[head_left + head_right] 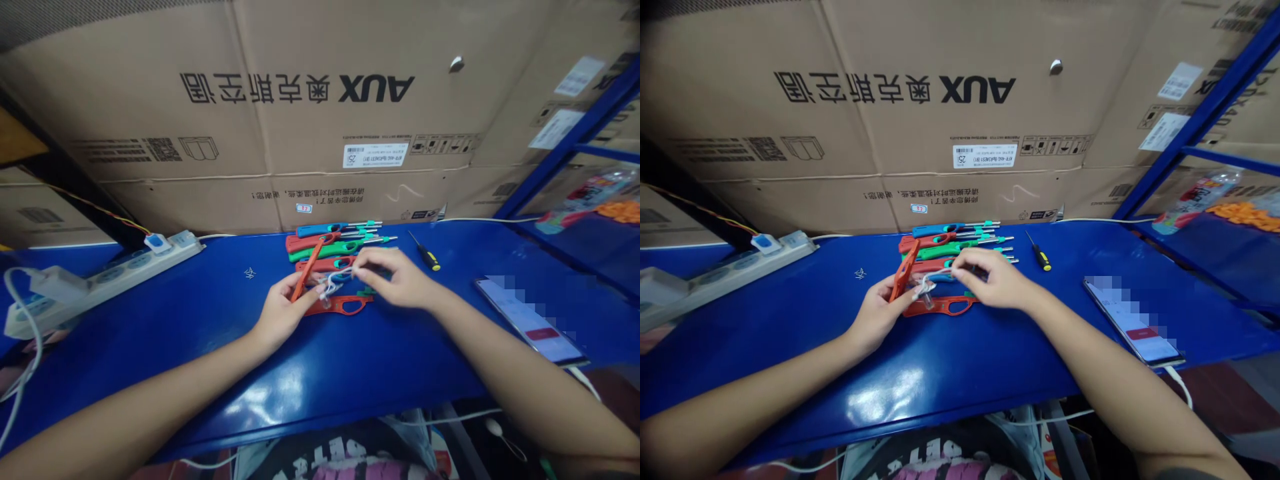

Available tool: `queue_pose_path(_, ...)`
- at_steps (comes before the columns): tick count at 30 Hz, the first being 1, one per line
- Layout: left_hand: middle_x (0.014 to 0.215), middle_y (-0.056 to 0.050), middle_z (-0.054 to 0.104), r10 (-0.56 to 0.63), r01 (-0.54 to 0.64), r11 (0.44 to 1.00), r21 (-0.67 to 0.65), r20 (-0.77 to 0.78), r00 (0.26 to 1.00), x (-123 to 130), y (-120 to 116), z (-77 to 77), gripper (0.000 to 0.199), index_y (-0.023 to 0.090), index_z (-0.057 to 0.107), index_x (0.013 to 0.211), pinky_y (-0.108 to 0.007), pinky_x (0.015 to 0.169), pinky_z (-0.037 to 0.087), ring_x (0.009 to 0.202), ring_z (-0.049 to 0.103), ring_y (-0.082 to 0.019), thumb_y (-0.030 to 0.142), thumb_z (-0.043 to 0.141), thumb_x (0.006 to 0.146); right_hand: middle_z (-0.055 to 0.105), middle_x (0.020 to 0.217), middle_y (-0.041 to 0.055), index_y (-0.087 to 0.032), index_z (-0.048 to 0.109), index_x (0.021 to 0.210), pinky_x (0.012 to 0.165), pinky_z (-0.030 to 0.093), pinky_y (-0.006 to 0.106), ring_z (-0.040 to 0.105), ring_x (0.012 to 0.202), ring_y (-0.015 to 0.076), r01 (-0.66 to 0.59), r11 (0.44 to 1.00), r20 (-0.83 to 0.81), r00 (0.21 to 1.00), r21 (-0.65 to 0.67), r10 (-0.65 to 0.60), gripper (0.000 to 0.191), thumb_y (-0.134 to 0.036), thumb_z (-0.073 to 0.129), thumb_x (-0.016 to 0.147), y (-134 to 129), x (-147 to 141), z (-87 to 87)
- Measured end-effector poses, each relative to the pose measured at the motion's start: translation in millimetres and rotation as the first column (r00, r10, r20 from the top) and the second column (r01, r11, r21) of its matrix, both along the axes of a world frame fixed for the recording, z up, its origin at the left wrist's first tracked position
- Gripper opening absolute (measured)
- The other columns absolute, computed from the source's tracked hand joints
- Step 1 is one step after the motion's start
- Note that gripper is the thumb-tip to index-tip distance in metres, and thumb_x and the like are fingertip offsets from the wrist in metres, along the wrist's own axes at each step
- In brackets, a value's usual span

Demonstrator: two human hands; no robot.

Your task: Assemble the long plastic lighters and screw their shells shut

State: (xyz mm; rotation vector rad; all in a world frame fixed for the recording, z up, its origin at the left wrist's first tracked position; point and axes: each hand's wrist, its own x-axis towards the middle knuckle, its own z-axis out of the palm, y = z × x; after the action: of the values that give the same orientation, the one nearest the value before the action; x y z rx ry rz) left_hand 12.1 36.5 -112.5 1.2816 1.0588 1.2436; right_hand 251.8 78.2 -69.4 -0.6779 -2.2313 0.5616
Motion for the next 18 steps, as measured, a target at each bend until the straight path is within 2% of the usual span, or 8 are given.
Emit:
queue_pose_path(4,0.088,-0.005,0.076,-0.045,0.051,0.997,-0.063,0.094,0.995,4,-6,-0.2,0.044,0.015,0.073,0.095,-0.029,0.075,0.059,0.079,0.072,-0.021,0.042,0.089,0.065,0.068,0.087,0.0058,-0.017,0.063,0.092,0.074,0.05,0.03,0.06,0.079,0.0159,-0.087,0.995,0.081,0.993,0.054,0.082,0.013,-0.021,0.052,0.097,-17,-19,-9.1)
queue_pose_path(8,0.086,-0.003,0.075,-0.016,0.018,0.999,-0.033,0.058,0.998,2,-4,-2.9,0.036,0.015,0.075,0.092,-0.024,0.069,0.055,0.074,0.069,-0.016,0.041,0.086,0.07,0.067,0.097,0.0107,-0.015,0.064,0.1,0.082,0.051,0.035,0.061,0.09,0.02,-0.096,0.984,0.214,0.975,0.151,0.062,0.02,-0.019,0.045,0.098,-19,-18,-9.7)
queue_pose_path(12,0.091,-0.003,0.075,0.017,-0.015,1.0,-0.023,0.081,0.997,4,-4,-3.2,0.033,0.016,0.075,0.094,-0.023,0.069,0.054,0.077,0.068,-0.016,0.04,0.084,0.073,0.067,0.101,0.0127,-0.013,0.063,0.107,0.083,0.05,0.039,0.06,0.093,0.0234,-0.032,0.973,0.314,0.948,0.23,-0.043,0.024,-0.022,0.041,0.099,-23,-24,-10.1)
queue_pose_path(16,0.086,-0.003,0.075,-0.024,0.033,0.995,-0.093,0.096,0.995,8,-8,-1.5,0.037,0.015,0.074,0.1,-0.024,0.064,0.055,0.073,0.069,-0.017,0.04,0.083,0.075,0.068,0.092,0.0077,-0.017,0.061,0.099,0.073,0.045,0.033,0.06,0.086,0.0222,0.085,0.982,0.382,0.913,0.169,-0.145,0.025,-0.041,0.057,0.095,-30,-36,-14.5)
queue_pose_path(18,0.088,-0.004,0.075,-0.08,0.085,0.994,-0.075,0.064,0.995,8,-9,-1.2,0.036,0.015,0.073,0.102,-0.026,0.07,0.057,0.078,0.07,-0.018,0.04,0.081,0.077,0.068,0.089,0.0062,-0.018,0.06,0.093,0.068,0.041,0.03,0.06,0.082,0.0204,0.132,0.982,0.425,0.888,0.133,-0.176,0.017,-0.035,0.059,0.094,-30,-36,-14.7)
